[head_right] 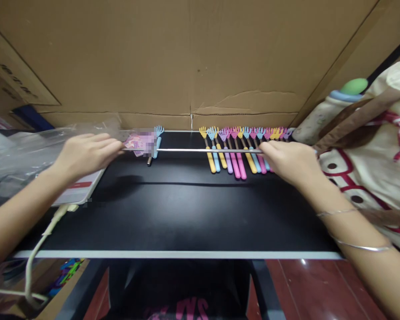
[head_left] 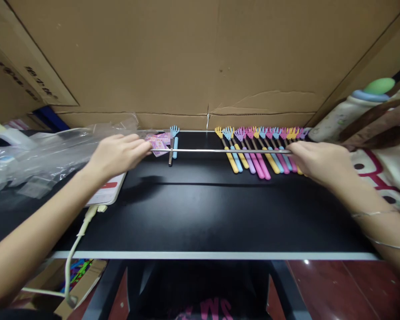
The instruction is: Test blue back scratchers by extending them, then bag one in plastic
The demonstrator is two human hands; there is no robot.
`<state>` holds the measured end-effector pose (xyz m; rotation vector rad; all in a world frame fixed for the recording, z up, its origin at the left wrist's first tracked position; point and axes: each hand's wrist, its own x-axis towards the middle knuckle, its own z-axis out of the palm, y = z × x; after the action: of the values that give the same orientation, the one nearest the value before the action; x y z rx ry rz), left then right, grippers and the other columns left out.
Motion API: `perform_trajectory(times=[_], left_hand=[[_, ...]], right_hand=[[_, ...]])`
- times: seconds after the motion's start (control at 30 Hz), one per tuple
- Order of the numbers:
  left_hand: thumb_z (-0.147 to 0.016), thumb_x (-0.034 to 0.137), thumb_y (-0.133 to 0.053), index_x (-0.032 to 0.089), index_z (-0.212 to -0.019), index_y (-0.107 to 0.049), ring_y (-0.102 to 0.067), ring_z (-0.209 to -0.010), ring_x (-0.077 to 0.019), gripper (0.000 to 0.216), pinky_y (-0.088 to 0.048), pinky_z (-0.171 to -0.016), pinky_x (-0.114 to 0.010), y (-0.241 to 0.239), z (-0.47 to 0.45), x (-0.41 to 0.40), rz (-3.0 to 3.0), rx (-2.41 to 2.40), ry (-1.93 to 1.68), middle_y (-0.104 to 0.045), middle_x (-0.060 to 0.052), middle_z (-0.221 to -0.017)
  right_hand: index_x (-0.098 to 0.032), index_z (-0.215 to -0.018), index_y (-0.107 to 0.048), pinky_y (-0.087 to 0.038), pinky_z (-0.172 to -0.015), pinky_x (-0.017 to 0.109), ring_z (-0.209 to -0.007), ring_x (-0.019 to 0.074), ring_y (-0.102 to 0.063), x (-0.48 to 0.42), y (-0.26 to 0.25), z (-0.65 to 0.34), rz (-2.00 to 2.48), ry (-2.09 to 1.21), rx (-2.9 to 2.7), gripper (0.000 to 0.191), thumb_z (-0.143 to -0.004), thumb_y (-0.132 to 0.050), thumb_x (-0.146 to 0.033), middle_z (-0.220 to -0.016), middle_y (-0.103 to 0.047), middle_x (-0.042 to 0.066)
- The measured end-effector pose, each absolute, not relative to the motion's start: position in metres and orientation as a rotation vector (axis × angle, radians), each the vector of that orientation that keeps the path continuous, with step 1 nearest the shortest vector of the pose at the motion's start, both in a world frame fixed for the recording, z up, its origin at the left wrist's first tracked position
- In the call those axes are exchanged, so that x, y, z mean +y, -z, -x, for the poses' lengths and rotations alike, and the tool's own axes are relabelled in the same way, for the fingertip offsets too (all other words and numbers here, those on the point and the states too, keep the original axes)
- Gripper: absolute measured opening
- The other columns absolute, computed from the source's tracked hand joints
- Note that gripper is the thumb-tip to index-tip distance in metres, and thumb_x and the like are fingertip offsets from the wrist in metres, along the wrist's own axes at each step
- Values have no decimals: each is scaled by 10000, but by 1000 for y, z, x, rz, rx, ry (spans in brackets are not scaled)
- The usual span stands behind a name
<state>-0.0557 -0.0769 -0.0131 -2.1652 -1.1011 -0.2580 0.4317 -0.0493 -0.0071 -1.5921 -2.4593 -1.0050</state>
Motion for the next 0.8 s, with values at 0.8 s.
perform_trajectory(times=[0.8], left_hand=[[-963,226,-401,168,-703,-534,-592,-524,-159,298,-195,-464,-260,21,-24,-79,2271,-877,426,-608,-14,-578]], right_hand=[[-165,-767,-565,-140,-483,251,-504,119,-443,-67,21,-344,1158,987,-2563,186,-881,-419,-152,-621,-573,18]])
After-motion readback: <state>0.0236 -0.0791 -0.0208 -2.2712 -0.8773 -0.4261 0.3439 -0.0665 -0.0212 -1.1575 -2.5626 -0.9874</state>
